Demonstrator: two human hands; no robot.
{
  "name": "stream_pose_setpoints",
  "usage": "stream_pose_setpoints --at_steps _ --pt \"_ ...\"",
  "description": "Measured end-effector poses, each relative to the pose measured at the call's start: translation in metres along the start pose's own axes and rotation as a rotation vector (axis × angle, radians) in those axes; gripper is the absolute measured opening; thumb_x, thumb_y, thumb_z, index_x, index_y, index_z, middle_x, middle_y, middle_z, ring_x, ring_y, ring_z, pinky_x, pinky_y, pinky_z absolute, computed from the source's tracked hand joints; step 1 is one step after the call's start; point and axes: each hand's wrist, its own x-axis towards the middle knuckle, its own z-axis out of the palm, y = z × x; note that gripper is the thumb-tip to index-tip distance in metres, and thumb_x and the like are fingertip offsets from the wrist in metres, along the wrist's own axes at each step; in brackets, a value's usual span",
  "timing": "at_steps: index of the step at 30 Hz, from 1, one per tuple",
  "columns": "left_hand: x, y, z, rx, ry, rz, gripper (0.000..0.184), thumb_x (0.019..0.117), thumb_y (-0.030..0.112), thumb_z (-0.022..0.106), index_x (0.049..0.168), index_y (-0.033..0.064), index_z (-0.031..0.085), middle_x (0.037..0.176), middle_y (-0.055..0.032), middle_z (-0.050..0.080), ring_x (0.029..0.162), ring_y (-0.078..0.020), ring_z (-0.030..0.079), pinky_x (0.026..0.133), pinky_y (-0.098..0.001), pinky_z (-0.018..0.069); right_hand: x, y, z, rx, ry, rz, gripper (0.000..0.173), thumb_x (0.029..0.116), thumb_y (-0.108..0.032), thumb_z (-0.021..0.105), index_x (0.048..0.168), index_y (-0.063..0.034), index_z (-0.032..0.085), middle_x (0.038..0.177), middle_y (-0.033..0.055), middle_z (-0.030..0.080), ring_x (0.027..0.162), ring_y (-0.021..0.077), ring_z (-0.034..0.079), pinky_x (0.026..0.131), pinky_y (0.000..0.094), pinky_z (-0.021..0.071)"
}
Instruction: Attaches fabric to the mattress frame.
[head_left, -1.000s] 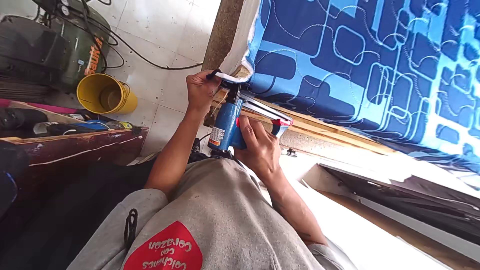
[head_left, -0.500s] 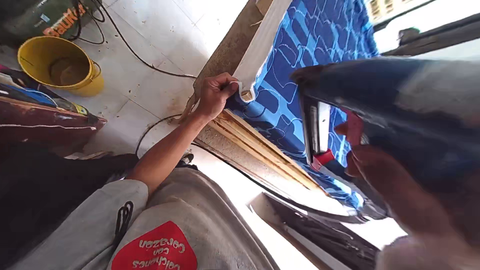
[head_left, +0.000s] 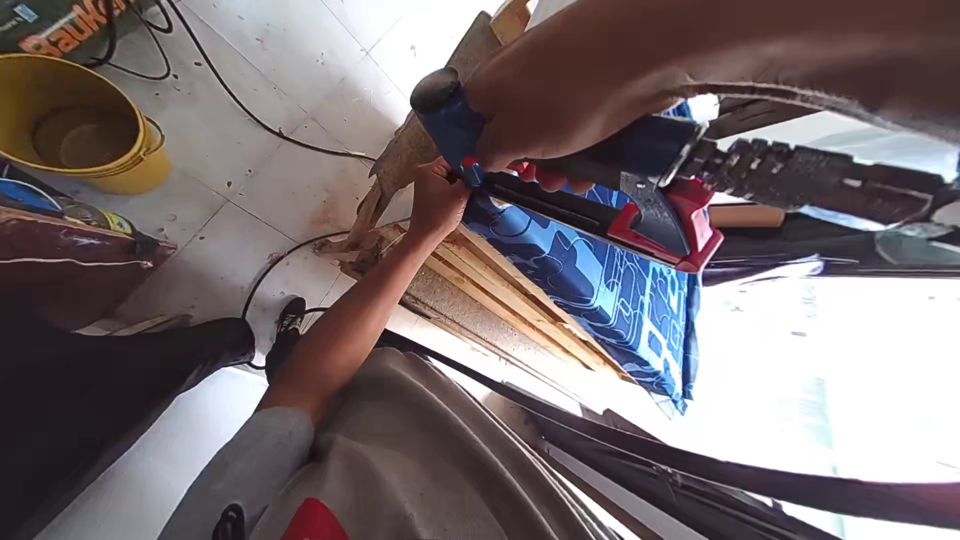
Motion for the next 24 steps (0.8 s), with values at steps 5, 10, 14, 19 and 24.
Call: stream_pose_setpoints --at_steps 5,10,14,19,24 --pt "0.002 -0.005 -0.009 0.081 -0.032 0.028 0.009 0.0908 -0.003 0.066 0.097 0.0019 0.07 0.087 -0.0049 0.073 0.08 -0.0104 0.071 0.073 -0.0316 0.0612 0.061 0.052 -0.009 -0.081 -0.104 -0.218 0.025 0.0809 -0.043 0.068 0.09 -0.0209 0.06 0.052 0.0092 0.058 0.029 0.0142 0.049 0.026 0.0428 0.0457" --pt "-0.024 0.0 -0.068 0.401 0.16 0.129 0.03 0.1025 0.016 0.057 0.118 -0.0086 0.066 0.11 -0.0143 0.072 0.102 -0.0147 0.069 0.093 -0.0342 0.0572 -0.06 0.017 0.028 -0.26 0.251 -0.196 0.021 0.0965 -0.036 0.065 0.096 -0.0171 0.055 0.056 -0.0003 0.052 0.038 0.0117 0.049 0.033 0.0342 0.0452" --pt "-0.058 0.021 -0.054 0.433 0.072 0.35 0.017 0.1036 0.017 0.06 0.105 0.0038 0.071 0.099 0.0065 0.073 0.093 -0.0006 0.068 0.084 -0.0242 0.0584 -0.143 0.102 0.121 0.037 0.933 -0.321 0.028 0.0899 -0.038 0.072 0.109 -0.0203 0.063 0.078 -0.0139 0.059 0.065 -0.0047 0.056 0.054 0.0168 0.047" --pt "-0.041 0.065 0.049 0.656 -0.87 0.734 0.026 0.1038 0.029 0.059 0.096 0.0098 0.073 0.09 -0.0019 0.07 0.095 -0.0117 0.065 0.089 -0.0295 0.0522 -0.181 0.205 0.316 0.531 1.492 -0.262 0.026 0.0804 -0.016 0.075 0.106 -0.009 0.071 0.081 -0.0082 0.067 0.071 -0.0044 0.062 0.059 0.0153 0.0533" --pt "-0.049 0.028 0.22 0.935 -1.594 1.066 0.033 0.1018 0.036 0.058 0.108 0.0086 0.075 0.105 -0.014 0.074 0.111 -0.0345 0.066 0.097 -0.0509 0.0514 -0.161 0.245 0.533 1.322 1.994 -0.048 0.027 0.088 -0.013 0.076 0.114 -0.0118 0.067 0.09 -0.001 0.075 0.071 0.0113 0.072 0.064 0.0298 0.0647"
